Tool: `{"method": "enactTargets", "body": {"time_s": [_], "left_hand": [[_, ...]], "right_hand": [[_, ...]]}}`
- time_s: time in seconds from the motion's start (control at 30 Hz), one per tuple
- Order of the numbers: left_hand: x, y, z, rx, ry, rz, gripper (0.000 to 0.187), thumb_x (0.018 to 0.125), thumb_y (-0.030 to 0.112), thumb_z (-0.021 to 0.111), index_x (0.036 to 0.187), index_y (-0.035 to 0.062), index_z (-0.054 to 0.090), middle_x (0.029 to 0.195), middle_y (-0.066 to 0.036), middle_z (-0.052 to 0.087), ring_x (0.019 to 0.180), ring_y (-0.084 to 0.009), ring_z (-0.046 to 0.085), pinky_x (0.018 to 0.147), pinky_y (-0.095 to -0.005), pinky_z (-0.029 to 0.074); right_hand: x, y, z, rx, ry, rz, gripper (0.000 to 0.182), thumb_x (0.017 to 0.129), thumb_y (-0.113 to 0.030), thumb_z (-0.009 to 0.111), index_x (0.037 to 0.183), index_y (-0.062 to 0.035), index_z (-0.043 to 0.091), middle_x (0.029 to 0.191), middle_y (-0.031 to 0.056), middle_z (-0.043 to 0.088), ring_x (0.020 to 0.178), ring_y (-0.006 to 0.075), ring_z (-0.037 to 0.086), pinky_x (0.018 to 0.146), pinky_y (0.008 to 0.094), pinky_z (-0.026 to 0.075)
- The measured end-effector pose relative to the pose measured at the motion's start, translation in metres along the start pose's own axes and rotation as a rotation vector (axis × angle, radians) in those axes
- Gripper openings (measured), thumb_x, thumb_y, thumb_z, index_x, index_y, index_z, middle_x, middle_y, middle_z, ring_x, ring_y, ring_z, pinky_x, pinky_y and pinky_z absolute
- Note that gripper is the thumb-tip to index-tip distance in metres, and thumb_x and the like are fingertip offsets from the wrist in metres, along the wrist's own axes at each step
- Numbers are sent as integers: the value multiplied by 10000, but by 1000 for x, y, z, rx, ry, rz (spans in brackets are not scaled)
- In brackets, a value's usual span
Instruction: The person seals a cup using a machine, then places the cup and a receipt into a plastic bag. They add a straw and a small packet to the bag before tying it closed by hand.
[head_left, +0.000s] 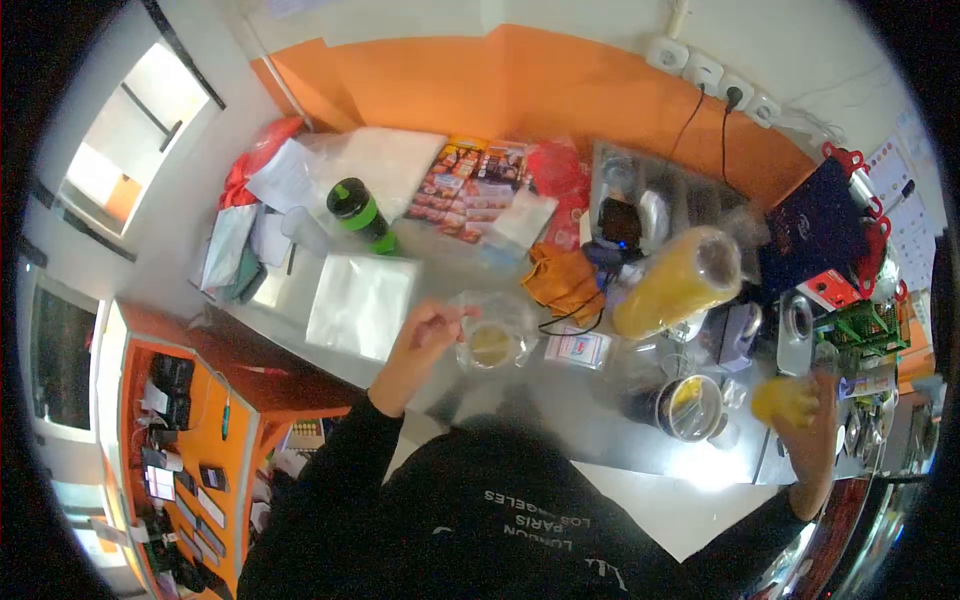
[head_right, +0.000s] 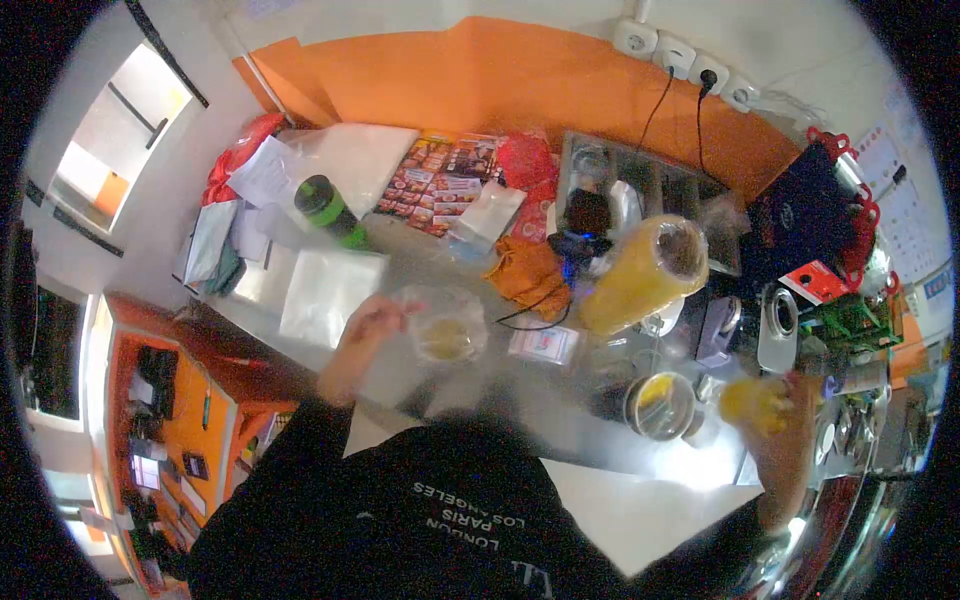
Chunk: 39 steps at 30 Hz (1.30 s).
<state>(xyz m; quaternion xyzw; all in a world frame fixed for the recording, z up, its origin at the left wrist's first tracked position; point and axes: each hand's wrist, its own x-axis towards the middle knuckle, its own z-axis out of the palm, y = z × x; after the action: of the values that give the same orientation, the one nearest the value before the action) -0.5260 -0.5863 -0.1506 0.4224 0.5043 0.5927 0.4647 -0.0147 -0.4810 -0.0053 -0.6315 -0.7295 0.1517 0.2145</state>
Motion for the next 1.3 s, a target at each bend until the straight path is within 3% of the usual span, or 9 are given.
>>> {"method": "enactTargets", "body": {"time_s": [0.1,0.17,0.23,0.37,0.7,0.9,1.0,1.1,1.3], "left_hand": [[-1,-7,-7,18,5,-29,187,993,212,509,1101,71,570,1171,-97,639,858,-107,566,838,-280,444],[-1,-12,-9,-43,36,-71,222,1006,230,472,1125,71,572,1113,-70,637,846,-112,570,834,-283,443],[3,-19,-12,-112,62,-115,244,1015,240,441,1134,74,575,1045,-42,623,829,-112,570,822,-283,441],[11,-44,-34,-178,64,-187,254,1020,243,403,1106,87,584,918,1,567,791,-97,558,785,-273,435],[8,-68,-38,-329,-2,-149,225,1013,164,421,1149,89,584,922,12,565,744,-93,544,714,-267,442],[0,-54,-32,-332,-38,-231,295,1014,172,436,1269,70,544,966,14,555,770,-96,553,716,-263,444],[-4,-38,-27,-319,-49,-298,318,1020,174,431,1305,67,523,1092,-4,566,786,-99,554,731,-263,455],[-5,-36,-22,-316,-38,-225,292,1022,164,427,1280,68,524,1245,-28,554,794,-105,559,754,-268,466],[-4,-25,-21,-245,-49,-159,144,1028,155,410,1060,61,514,1417,-66,468,822,-136,570,772,-280,479]], "right_hand": [[8,-103,26,281,-207,-232,914,621,-226,831,1400,-28,395,1248,127,550,1108,243,567,949,384,469],[20,-178,55,524,-400,-305,855,613,-153,847,1353,-31,435,1231,117,555,1183,230,543,1002,383,451],[37,-233,97,519,-500,-548,816,626,-238,854,1309,-28,459,1186,144,575,1122,251,587,950,384,484],[44,-285,180,237,-468,-612,748,626,-314,826,1240,-26,511,1120,156,591,1030,280,606,887,369,476],[27,-258,297,58,-530,-542,739,608,-428,810,1182,-64,519,1090,189,624,1043,349,614,860,424,482],[26,-248,302,-52,-502,-564,825,581,-457,826,1224,-93,459,1124,153,625,1025,353,624,830,525,421],[25,-244,309,-214,-655,-589,919,571,-448,854,1304,-83,437,1182,110,619,1121,304,590,881,598,399],[21,-239,307,-134,-603,-716,823,588,-474,833,1221,-90,476,1142,118,605,1074,318,595,866,546,358],[35,-203,302,-142,-323,-909,448,840,-260,654,1231,-80,526,1112,98,601,1099,293,530,892,500,355]]}}
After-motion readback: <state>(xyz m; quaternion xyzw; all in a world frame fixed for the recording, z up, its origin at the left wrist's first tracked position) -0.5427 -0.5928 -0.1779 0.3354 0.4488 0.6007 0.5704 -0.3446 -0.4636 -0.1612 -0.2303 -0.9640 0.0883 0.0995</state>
